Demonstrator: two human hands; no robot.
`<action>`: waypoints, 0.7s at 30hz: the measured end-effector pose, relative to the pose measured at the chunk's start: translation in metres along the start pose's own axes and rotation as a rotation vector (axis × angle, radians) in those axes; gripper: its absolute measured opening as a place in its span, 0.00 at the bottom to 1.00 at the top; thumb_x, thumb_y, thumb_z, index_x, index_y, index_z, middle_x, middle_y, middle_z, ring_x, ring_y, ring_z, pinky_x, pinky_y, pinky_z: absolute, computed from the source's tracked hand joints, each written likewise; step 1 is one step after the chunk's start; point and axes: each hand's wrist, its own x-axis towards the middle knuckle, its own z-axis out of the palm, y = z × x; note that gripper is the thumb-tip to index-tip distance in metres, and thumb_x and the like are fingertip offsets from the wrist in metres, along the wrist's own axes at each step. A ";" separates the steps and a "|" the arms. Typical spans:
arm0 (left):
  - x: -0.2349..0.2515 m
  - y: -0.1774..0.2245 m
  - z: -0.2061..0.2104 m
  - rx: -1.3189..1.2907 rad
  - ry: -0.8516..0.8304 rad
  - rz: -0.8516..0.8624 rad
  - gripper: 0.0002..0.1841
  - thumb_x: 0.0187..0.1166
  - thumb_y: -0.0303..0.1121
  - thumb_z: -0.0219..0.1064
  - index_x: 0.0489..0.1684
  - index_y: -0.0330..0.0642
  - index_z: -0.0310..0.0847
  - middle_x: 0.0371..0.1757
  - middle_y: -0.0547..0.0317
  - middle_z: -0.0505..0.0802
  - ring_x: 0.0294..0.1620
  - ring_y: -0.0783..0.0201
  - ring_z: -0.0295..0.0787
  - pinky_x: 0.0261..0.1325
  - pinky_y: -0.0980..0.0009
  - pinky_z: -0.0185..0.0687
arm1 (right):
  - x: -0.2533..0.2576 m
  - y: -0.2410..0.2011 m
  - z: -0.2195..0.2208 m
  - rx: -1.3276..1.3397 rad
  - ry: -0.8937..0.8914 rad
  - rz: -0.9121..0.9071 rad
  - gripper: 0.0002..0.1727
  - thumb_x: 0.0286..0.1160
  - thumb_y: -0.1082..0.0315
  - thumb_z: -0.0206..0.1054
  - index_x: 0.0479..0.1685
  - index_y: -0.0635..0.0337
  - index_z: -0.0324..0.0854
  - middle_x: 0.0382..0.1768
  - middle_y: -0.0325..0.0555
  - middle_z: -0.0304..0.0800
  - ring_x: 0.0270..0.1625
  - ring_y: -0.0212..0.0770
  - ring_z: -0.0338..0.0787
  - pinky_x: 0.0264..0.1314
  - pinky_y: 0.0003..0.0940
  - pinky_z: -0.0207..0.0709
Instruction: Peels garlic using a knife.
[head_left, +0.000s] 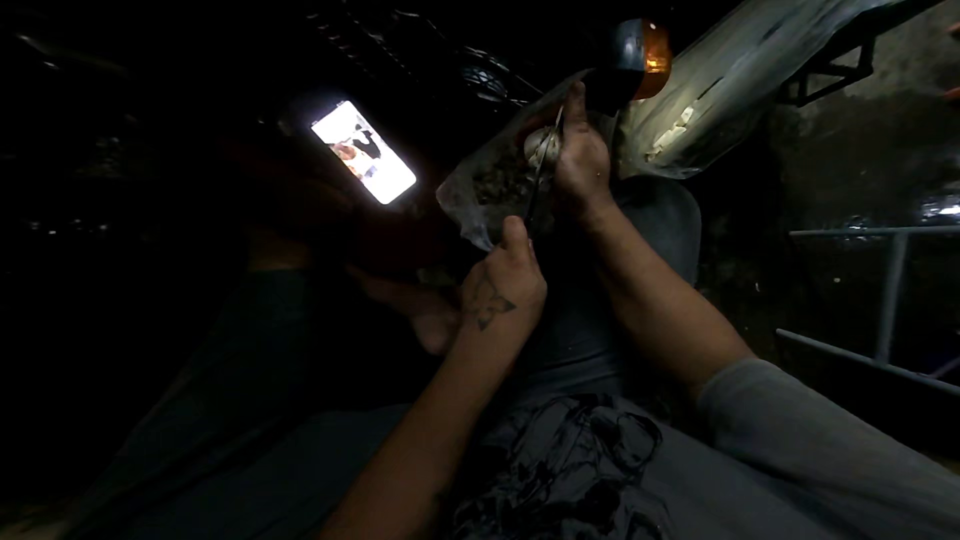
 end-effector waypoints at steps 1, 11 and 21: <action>0.000 -0.001 0.001 -0.004 0.016 0.015 0.18 0.95 0.41 0.48 0.72 0.39 0.68 0.29 0.43 0.89 0.31 0.41 0.92 0.32 0.46 0.86 | 0.000 0.000 0.000 -0.009 -0.010 -0.031 0.39 0.96 0.46 0.25 0.39 0.62 0.80 0.29 0.44 0.88 0.30 0.37 0.88 0.33 0.34 0.86; -0.006 -0.015 -0.029 -0.151 -0.183 0.020 0.17 0.94 0.44 0.51 0.70 0.45 0.66 0.27 0.48 0.86 0.26 0.47 0.89 0.29 0.47 0.85 | 0.004 -0.009 -0.013 0.171 -0.205 0.216 0.42 0.92 0.36 0.27 0.47 0.63 0.80 0.39 0.51 0.90 0.41 0.45 0.92 0.45 0.43 0.90; -0.023 -0.017 -0.012 -0.136 0.223 0.119 0.17 0.93 0.41 0.50 0.64 0.36 0.72 0.26 0.47 0.87 0.24 0.46 0.89 0.25 0.47 0.84 | 0.006 -0.010 0.001 0.278 0.017 0.257 0.39 0.93 0.37 0.32 0.38 0.60 0.78 0.29 0.47 0.88 0.29 0.41 0.90 0.31 0.37 0.87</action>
